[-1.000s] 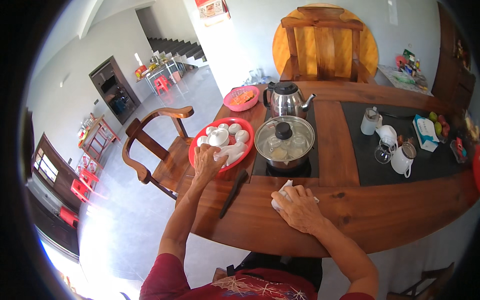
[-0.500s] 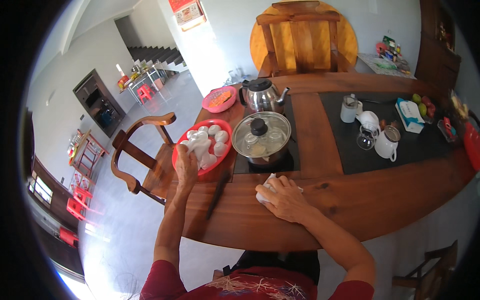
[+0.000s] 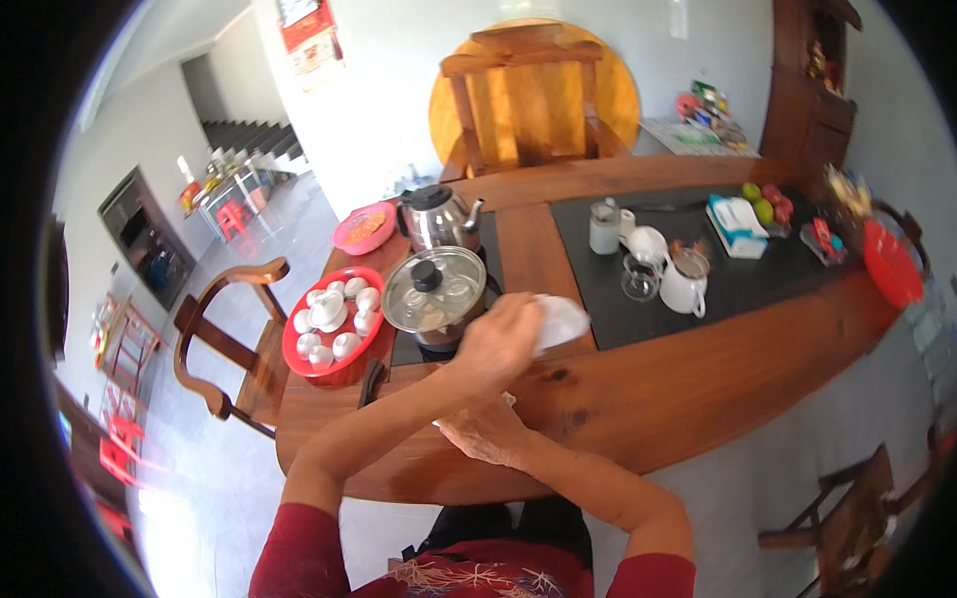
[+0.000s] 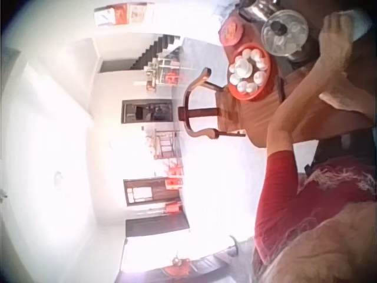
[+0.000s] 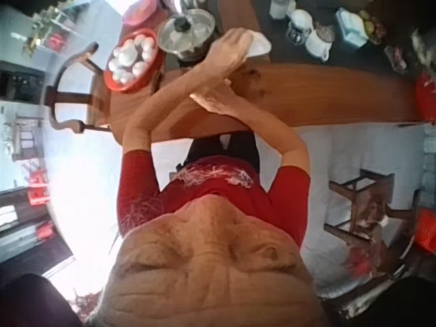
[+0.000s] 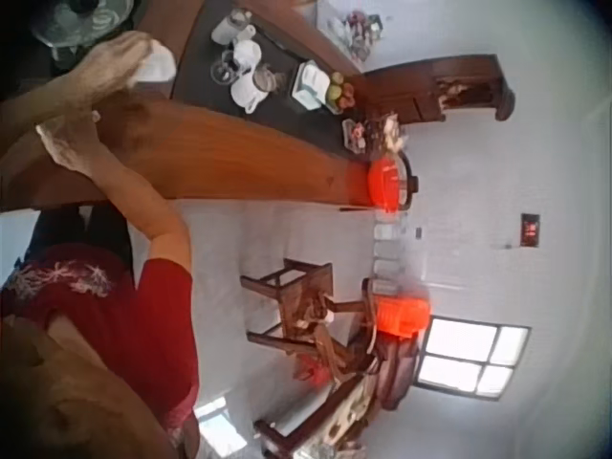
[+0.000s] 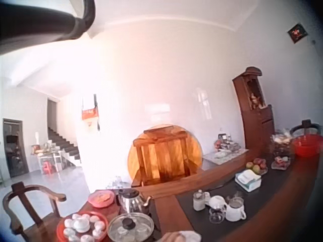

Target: The person wipes a pair of chopsticks with a white cloth and places them on the table. Then, the person systematically wipes several small white ceramic cups on a red tray using the cloth, handling them one by one and placing them back on the tray.

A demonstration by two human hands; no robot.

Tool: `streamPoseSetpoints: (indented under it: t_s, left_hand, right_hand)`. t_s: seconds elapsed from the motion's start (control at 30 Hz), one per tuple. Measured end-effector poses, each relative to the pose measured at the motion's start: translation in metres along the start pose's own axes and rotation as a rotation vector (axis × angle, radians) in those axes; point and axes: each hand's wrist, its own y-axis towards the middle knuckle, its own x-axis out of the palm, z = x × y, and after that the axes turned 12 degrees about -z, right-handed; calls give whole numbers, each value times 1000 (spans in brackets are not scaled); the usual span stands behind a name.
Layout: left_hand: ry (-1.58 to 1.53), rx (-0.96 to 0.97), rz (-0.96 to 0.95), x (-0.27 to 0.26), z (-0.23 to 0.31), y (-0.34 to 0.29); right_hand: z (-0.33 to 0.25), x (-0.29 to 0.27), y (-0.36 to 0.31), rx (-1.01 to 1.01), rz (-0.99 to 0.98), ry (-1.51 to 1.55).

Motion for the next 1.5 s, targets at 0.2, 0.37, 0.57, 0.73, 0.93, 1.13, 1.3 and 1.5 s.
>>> streamPoseSetpoints:
  t_s: [0.2,0.37,0.57,0.73,0.93,1.13,1.3,1.5]
  left_hand:
    - [-160,74,-89,118,17,41]
    - [-150,-147,-254,121,21,22]
    - [-145,-114,4,7,4,-18]
    - [119,-578,-51,-69,-25,-140]
    - [6,-1017,-311,-81,-35,-233]
    - [-154,-1055,-275,-77,-4,-214]
    - [-668,-1153,-120,-71,20,-191]
    - [-1068,-1015,145,-57,52,-183]
  right_hand:
    - [10,-3,-10,-63,-65,-198]
    - [13,-15,-4,-29,-225,-53]
    - [22,-1,-10,-55,-6,83]
    - [11,-32,2,-5,-104,231]
    - [10,-33,9,12,-24,252]
    - [16,-31,2,133,167,481]
    - [-20,-59,27,-38,311,235]
    - [-26,-44,44,-62,386,196]
